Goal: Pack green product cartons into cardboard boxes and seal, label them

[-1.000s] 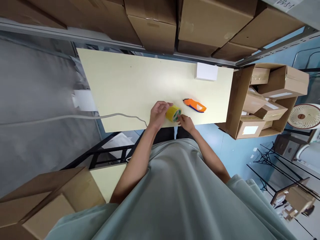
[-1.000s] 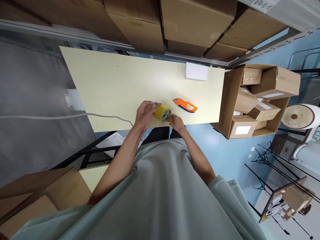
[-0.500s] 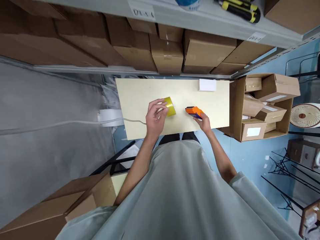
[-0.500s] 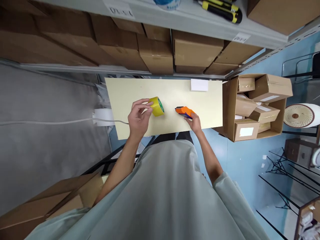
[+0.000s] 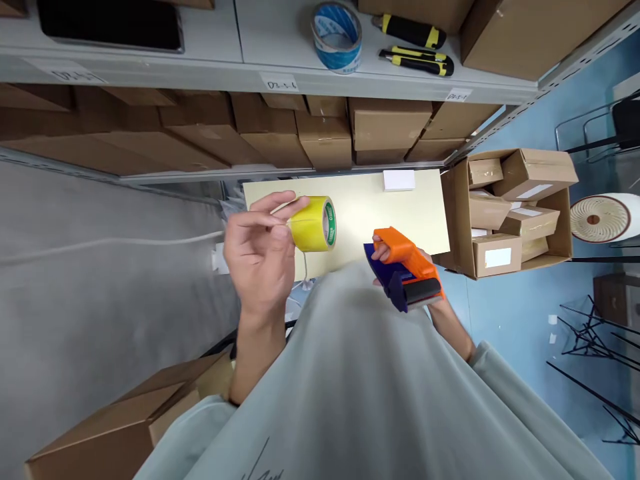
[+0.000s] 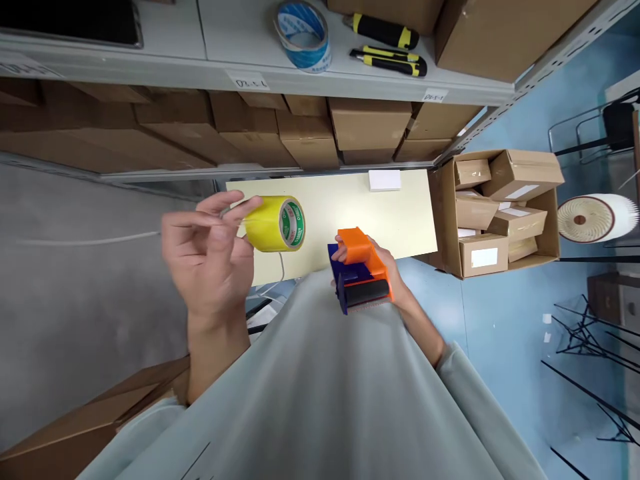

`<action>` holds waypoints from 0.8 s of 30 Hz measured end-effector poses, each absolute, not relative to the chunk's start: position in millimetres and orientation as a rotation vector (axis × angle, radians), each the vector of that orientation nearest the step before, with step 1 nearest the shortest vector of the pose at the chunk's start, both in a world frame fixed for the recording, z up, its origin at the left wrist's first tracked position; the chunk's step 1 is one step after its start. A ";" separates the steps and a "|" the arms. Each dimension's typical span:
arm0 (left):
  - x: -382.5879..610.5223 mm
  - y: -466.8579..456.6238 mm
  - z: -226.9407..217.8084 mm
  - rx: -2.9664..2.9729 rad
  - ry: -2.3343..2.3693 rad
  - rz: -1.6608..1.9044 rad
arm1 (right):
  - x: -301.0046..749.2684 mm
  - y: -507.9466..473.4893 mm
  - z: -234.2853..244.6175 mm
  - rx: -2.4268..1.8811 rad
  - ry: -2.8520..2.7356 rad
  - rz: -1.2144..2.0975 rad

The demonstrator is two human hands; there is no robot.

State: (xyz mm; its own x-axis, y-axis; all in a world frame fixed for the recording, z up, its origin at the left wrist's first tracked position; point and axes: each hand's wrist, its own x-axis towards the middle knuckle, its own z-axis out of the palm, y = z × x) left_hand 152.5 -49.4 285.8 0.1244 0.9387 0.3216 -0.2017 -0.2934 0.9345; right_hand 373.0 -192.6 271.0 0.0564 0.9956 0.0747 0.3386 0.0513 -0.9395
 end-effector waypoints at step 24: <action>251.8 -92.7 346.1 1.270 0.568 1.508 | 408.4 -220.4 283.5 -1.250 -1.140 0.858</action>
State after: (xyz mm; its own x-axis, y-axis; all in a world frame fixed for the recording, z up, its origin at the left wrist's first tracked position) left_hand 251.8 -92.7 346.1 0.0977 0.9024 0.4197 -0.4010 -0.3503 0.8465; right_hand 408.4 -220.4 283.5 0.2530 0.9513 0.1759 0.0946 0.1566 -0.9831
